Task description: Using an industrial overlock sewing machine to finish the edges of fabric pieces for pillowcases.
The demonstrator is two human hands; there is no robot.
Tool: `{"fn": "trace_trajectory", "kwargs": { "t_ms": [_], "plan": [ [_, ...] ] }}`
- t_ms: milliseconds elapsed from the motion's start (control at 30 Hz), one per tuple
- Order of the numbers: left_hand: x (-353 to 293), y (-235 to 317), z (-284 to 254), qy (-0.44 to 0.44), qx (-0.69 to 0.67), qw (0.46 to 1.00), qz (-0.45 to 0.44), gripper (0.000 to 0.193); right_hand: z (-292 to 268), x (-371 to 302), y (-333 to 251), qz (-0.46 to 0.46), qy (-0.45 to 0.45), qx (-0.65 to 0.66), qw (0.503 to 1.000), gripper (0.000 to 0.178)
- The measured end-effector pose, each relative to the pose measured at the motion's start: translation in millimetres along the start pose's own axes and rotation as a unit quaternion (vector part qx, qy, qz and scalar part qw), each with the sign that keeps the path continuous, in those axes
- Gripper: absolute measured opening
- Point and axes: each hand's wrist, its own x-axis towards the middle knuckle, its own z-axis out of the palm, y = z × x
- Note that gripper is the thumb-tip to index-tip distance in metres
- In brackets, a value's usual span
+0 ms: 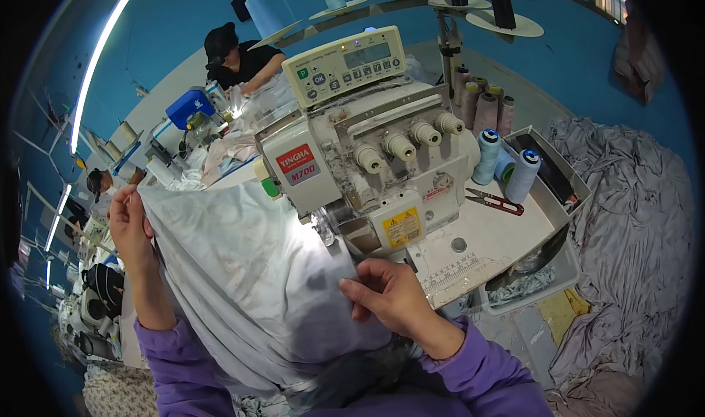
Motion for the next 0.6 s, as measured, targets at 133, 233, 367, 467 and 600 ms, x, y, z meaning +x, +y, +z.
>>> {"fn": "trace_trajectory", "kwargs": {
  "t_ms": [133,233,367,467,600],
  "plan": [
    [31,-2,4,0.003,0.013,0.999,0.037,0.013,1,-1,-3,-0.002,0.004,-0.003,1.000,0.014],
    [56,1,7,0.009,0.032,0.998,0.055,0.016,1,0,-3,0.010,0.001,0.010,1.000,0.014],
    [90,1,9,0.000,0.059,0.996,0.060,0.019,1,0,-2,0.006,0.008,-0.002,1.000,0.015],
    [115,5,15,0.007,0.086,0.993,0.085,0.022,1,0,-6,0.012,0.008,-0.009,1.000,0.016],
    [147,14,19,0.032,0.119,0.988,0.094,0.024,0,0,-6,0.023,-0.002,0.007,1.000,0.017]
  ]
}}
